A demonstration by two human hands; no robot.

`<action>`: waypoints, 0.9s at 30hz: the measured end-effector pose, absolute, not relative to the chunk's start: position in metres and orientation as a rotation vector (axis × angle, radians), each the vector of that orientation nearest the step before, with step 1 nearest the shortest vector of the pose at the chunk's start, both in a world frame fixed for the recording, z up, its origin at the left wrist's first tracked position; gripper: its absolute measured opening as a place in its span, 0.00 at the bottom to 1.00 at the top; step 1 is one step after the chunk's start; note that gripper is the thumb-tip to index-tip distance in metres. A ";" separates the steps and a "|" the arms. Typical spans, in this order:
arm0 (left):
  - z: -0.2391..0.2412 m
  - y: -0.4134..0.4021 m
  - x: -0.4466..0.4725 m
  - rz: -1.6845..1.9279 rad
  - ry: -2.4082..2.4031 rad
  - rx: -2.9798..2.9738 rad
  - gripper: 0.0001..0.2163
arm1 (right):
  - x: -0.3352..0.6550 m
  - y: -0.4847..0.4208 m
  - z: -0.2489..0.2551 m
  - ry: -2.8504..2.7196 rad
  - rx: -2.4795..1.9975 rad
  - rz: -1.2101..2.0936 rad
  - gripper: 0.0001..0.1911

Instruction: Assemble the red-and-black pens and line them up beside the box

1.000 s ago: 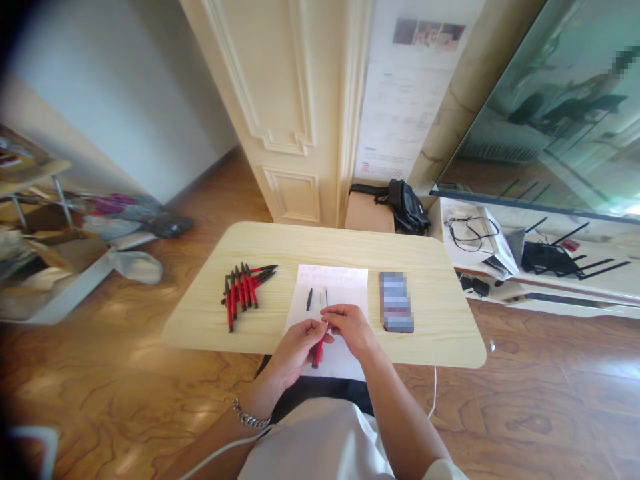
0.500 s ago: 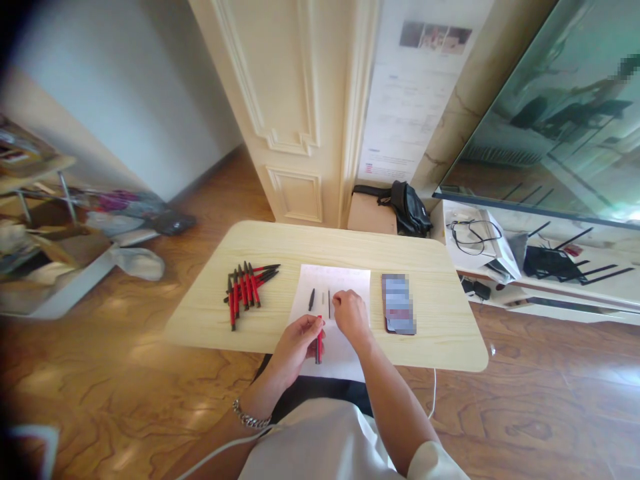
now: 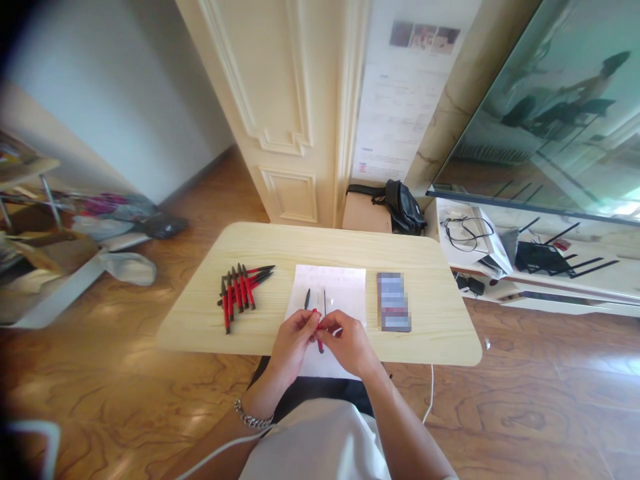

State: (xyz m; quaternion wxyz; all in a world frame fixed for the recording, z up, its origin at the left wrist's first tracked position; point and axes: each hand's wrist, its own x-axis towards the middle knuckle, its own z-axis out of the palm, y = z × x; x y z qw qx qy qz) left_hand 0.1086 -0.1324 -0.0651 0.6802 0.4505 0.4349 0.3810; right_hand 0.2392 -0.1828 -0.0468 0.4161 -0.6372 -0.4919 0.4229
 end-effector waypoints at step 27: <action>-0.088 -0.135 0.089 0.581 1.002 2.130 0.09 | 0.270 -0.141 -0.092 -1.474 -2.181 0.435 0.07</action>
